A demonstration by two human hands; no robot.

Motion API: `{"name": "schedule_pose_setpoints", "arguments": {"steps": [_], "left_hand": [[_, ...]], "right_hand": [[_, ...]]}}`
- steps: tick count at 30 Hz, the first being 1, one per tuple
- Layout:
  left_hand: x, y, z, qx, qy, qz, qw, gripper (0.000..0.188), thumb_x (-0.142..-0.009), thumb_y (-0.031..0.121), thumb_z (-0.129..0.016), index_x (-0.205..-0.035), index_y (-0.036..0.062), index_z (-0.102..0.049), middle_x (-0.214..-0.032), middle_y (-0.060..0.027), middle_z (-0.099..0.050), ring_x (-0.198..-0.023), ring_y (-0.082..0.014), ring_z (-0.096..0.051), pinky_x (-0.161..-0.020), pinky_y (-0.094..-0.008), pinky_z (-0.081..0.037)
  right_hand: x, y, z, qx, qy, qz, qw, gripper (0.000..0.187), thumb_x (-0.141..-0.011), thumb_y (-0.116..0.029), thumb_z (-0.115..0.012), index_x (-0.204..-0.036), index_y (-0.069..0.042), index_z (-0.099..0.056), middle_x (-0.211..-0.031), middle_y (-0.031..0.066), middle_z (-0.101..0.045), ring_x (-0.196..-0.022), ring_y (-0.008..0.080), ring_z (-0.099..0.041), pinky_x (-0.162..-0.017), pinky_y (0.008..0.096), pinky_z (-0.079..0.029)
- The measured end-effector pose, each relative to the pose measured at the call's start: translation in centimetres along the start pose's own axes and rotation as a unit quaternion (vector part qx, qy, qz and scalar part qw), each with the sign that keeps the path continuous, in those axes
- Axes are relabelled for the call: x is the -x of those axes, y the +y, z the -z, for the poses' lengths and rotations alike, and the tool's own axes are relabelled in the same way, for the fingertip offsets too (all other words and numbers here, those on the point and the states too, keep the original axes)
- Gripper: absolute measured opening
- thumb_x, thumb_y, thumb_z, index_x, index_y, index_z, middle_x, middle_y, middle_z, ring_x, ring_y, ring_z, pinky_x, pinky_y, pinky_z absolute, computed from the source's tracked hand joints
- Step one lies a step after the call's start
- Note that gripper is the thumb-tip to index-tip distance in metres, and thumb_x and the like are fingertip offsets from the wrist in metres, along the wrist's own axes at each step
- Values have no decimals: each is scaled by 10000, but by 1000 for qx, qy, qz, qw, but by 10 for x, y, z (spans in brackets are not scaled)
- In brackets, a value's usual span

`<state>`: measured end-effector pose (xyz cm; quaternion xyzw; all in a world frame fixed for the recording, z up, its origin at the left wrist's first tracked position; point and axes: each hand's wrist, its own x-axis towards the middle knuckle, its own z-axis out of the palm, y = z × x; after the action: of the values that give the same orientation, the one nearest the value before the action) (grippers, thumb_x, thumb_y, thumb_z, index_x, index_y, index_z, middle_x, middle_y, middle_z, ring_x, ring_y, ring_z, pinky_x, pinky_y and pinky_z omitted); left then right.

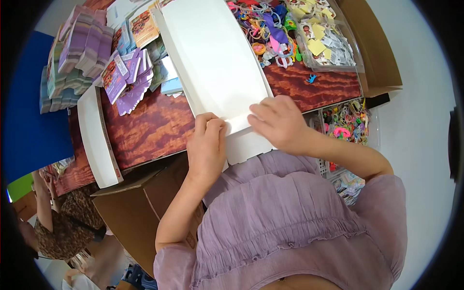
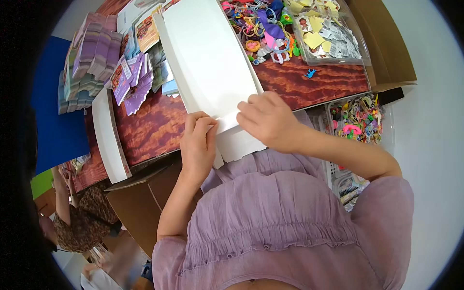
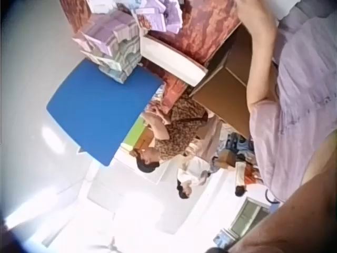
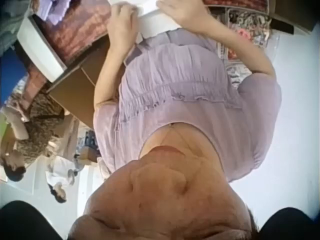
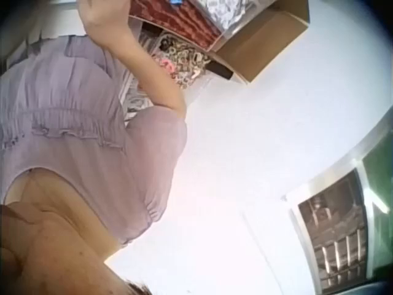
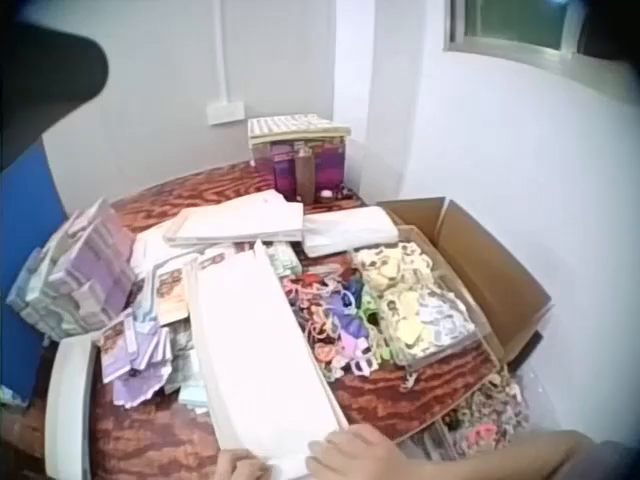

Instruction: Folding flat white cardboard sheets into boxes.

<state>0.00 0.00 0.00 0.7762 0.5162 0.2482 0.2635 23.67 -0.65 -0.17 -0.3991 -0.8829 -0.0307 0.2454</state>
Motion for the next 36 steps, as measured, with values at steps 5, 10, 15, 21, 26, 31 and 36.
{"name": "schedule_pose_setpoints", "arguments": {"steps": [5, 10, 15, 21, 26, 31, 36], "left_hand": [[0, 2, 7, -47, -38, -47, 997, 126, -905, 18, -701, -1027, 18, -669, -1105, -135, -633, -883, -324, -672, -717, -419, -550], [6, 0, 7, -102, -34, -136, 985, 165, -832, 0, -736, -988, 27, -690, -1096, -119, -646, -879, -309, -662, -710, -409, -549], [12, -4, 0, -74, 0, -163, 984, 169, -831, 6, -747, -990, 30, -696, -1168, -128, -634, -906, -287, -651, -737, -384, -556], [22, 30, 10, 355, 191, 166, 900, 362, -981, 130, -705, -1292, -6, -578, -1267, -102, -626, -1140, -197, -636, -946, -351, -530], [14, 35, 6, 587, 109, 319, 736, 390, -1109, 325, -530, -1332, 6, -560, -1199, -55, -648, -1081, -125, -610, -926, -301, -498], [9, 36, -16, 523, 223, 245, 785, 366, -1136, 347, -472, -1220, 18, -610, -1103, -24, -634, -974, -91, -554, -847, -275, -467], [-2, 46, -26, 501, 254, 227, 795, 358, -1148, 326, -439, -1182, 10, -603, -1025, -14, -613, -922, -85, -526, -806, -273, -452]], "right_hand": [[-11, 0, -12, -53, -80, 44, 994, 176, -790, -147, -622, -942, -59, -633, -891, 60, -562, -844, 223, -561, -785, 382, -434], [-18, 1, -5, -117, -89, 12, 989, 104, -793, -94, -619, -894, -74, -606, -880, 55, -528, -854, 241, -545, -776, 376, -427], [-25, -16, -18, -172, -65, -23, 983, 117, -774, -78, -637, -887, -73, -611, -902, 56, -532, -885, 242, -544, -760, 366, -431], [-28, -21, -8, -148, -56, 13, 987, 131, -786, -124, -619, -901, -63, -624, -886, 57, -536, -864, 241, -548, -716, 358, -436], [-29, -46, -8, -156, -6, 0, 988, 198, -773, -89, -622, -960, -57, -679, -911, 62, -563, -852, 251, -540, -709, 364, -414], [-45, -47, -1, -248, -43, -89, 964, 154, -757, -18, -611, -898, -56, -661, -898, 78, -534, -894, 280, -519, -761, 395, -393], [-45, -46, -8, -239, -67, -101, 963, 132, -752, -3, -607, -865, -65, -632, -881, 80, -499, -911, 284, -499, -778, 398, -377]]}}
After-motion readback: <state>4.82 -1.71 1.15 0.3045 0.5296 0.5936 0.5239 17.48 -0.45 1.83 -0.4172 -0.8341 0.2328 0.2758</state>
